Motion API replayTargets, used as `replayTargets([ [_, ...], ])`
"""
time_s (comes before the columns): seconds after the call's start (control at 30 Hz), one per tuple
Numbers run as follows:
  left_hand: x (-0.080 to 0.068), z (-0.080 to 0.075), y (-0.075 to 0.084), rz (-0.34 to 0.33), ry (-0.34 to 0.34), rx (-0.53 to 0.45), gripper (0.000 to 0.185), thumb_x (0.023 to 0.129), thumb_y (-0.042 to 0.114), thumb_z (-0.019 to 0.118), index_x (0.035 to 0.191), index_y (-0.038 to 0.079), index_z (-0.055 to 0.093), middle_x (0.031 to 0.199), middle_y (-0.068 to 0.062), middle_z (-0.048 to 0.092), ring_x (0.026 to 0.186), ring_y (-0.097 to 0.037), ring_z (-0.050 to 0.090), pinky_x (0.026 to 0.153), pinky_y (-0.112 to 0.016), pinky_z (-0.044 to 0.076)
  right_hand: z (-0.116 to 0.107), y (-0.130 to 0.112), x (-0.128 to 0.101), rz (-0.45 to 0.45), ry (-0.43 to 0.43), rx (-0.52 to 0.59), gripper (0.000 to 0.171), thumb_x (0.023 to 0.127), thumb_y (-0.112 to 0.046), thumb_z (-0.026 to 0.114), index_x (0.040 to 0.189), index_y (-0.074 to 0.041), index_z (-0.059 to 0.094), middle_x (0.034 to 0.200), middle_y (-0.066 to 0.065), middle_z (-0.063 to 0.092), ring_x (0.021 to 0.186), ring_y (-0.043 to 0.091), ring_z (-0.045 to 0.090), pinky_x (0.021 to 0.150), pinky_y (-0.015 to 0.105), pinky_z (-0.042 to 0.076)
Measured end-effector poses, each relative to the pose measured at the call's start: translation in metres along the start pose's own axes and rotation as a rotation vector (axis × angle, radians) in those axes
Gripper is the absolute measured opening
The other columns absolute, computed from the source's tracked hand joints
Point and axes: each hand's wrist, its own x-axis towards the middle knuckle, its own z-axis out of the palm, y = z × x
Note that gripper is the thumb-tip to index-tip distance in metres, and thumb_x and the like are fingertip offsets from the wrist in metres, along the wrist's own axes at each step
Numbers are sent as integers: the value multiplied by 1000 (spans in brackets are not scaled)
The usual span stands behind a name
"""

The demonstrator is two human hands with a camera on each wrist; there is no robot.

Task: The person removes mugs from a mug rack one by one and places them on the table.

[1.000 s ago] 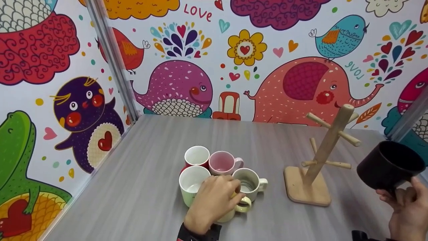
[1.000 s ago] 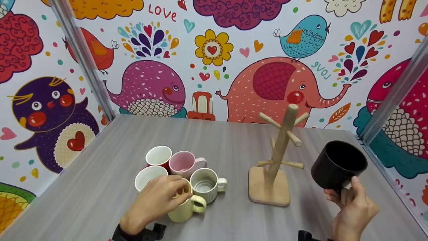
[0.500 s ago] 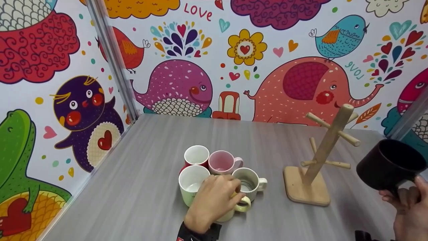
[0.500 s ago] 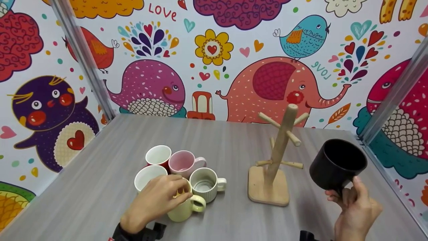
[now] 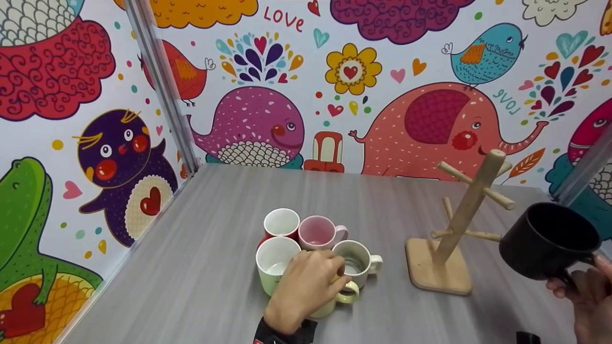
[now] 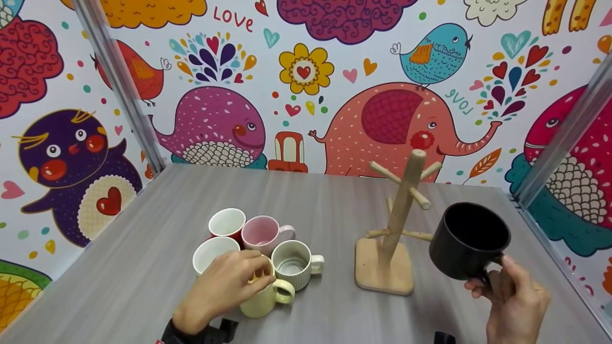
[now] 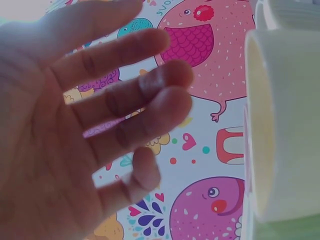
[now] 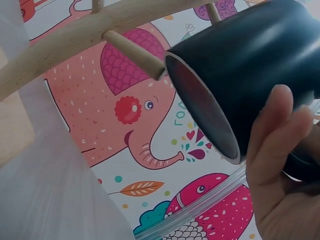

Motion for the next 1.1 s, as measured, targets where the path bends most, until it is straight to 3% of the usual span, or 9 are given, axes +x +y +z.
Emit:
replayTargets([
  [0.2, 0, 0, 0, -9, -6, -2, 11, 76, 28, 68, 72, 19, 64, 67, 12, 53, 63, -9, 55, 61, -27, 41, -2, -2, 0, 24, -75, -5, 47, 94, -25, 50, 57, -9, 24, 45, 5, 15, 32, 21, 19, 38, 29, 42],
  [0.37, 0, 0, 1, -7, -7, 1, 11, 76, 28, 67, 72, 19, 64, 65, 11, 51, 62, -10, 54, 60, -28, 41, -3, -3, -2, 39, -134, -99, 48, 94, -28, 48, 56, -9, 28, 43, 4, 20, 31, 22, 34, 38, 30, 42],
  [0.53, 0, 0, 1, -5, -6, 6, 12, 76, 29, 67, 72, 19, 64, 64, 11, 49, 62, -10, 54, 59, -28, 40, -4, -2, -3, 74, -251, -100, 45, 95, -28, 45, 56, -9, 32, 43, 4, 25, 39, 27, 46, 40, 33, 41],
  [0.73, 0, 0, 1, 0, -5, 0, 12, 76, 29, 68, 72, 19, 63, 65, 11, 50, 62, -10, 54, 59, -27, 40, -5, -1, -4, 134, -377, -129, 45, 96, -28, 43, 55, -10, 35, 44, 3, 29, 45, 27, 50, 44, 36, 42],
  [0.93, 0, -1, 0, 9, 8, 1, 12, 76, 28, 68, 71, 18, 63, 65, 11, 50, 62, -9, 54, 59, -27, 41, -2, -2, -4, 166, -456, -124, 43, 97, -27, 41, 58, -12, 35, 47, 5, 27, 44, 27, 43, 48, 37, 43],
  [1.1, 0, 0, 1, 13, 23, 10, 14, 75, 28, 68, 67, 20, 61, 62, 12, 49, 60, -9, 53, 57, -27, 40, -1, -5, -4, 195, -517, -118, 44, 98, -27, 37, 57, -11, 35, 48, 6, 27, 49, 29, 50, 49, 37, 46],
])
